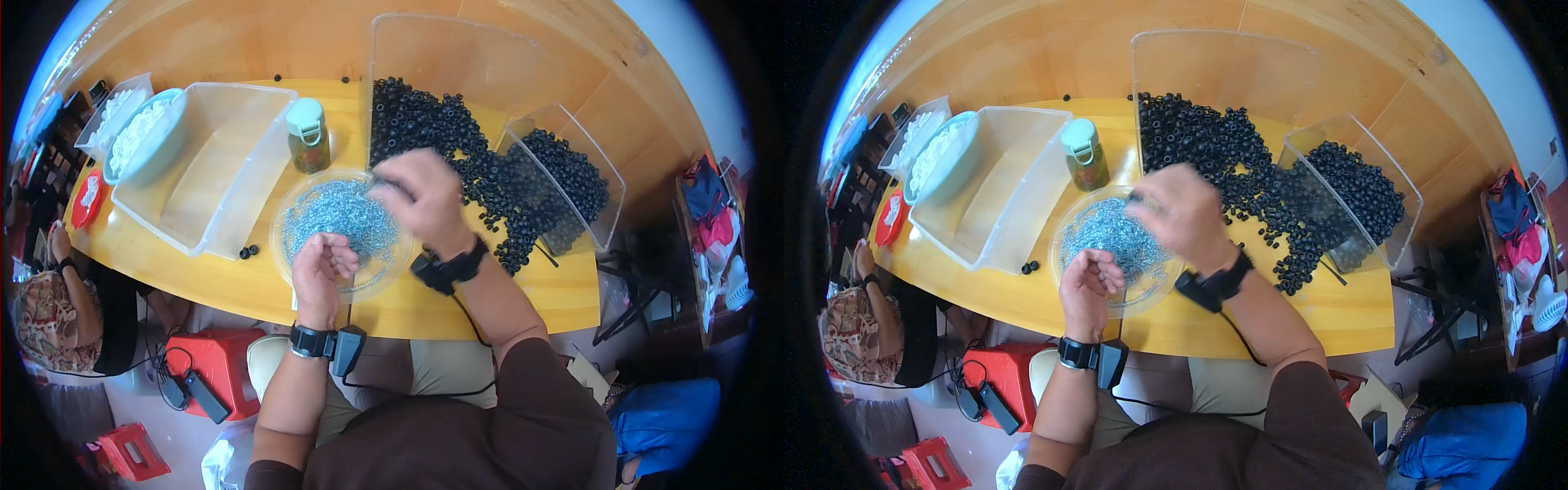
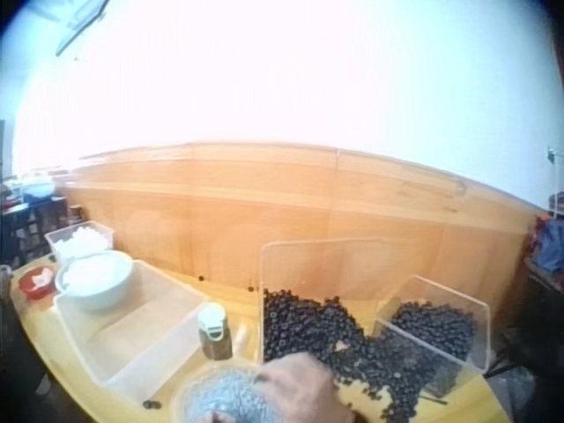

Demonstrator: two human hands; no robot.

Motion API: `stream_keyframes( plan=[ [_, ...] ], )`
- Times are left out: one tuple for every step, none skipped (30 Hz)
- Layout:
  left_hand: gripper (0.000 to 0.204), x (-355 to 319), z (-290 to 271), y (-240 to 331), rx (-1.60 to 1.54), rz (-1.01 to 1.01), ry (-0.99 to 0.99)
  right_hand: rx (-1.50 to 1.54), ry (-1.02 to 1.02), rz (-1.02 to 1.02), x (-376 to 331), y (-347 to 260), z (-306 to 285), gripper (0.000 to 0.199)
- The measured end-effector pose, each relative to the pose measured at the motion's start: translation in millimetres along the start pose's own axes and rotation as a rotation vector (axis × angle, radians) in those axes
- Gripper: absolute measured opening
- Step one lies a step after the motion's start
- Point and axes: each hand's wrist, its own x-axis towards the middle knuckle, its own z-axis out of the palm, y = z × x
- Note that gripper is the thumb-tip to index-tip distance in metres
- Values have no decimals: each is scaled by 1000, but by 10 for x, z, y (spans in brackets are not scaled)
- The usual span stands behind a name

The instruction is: Assembling small plastic/rubber components by inserting blue beads into black grommet rings.

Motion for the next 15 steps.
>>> stream_keyframes(
  plan=[
    [37, 0, -45, 13, 15, 16, -1, -94, 119, 25, 113, 70, -166, 20],
    [37, -2, -54, 29, 13, 19, -1, -205, 208, 68, 177, 162, -361, 18],
    [36, 3, -45, 43, 27, 20, 3, -319, 276, 202, 236, 138, -595, 21],
    [36, -6, -32, 55, 44, 22, 8, -533, 341, 201, 206, 327, -845, 22],
    [36, -12, -26, 63, 45, 21, 9, -672, 402, 212, 181, 454, -1041, 25],
    [35, -16, -32, 68, 49, 28, 8, -790, 455, 174, 175, 541, -1158, 25],
    [34, -7, -24, 62, 49, 32, 1, -895, 470, 144, 173, 575, -1245, 25],
    [34, -2, -25, 56, 48, 29, 2, -895, 467, 145, 159, 592, -1248, 25],
    [33, 8, -31, 50, 57, 17, 4, -820, 458, 138, 155, 601, -1237, 23],
    [33, 16, -31, 44, 66, 5, 4, -745, 449, 132, 151, 603, -1222, 21],
    [33, 18, -19, 42, 67, 3, 5, -622, 361, 235, 143, 596, -1156, 16],
    [32, 22, 8, 42, 65, -11, 6, -531, 251, 324, 109, 635, -1070, 12],
    [32, 27, 25, 40, 63, -23, 9, -487, 99, 344, 116, 579, -970, 11],
    [32, 32, 38, 34, 65, -25, 9, -423, -59, 374, 88, 592, -864, 10],
    [32, 31, 47, 28, 74, -32, 13, -279, -135, 418, 10, 677, -721, 8]
  ],
)
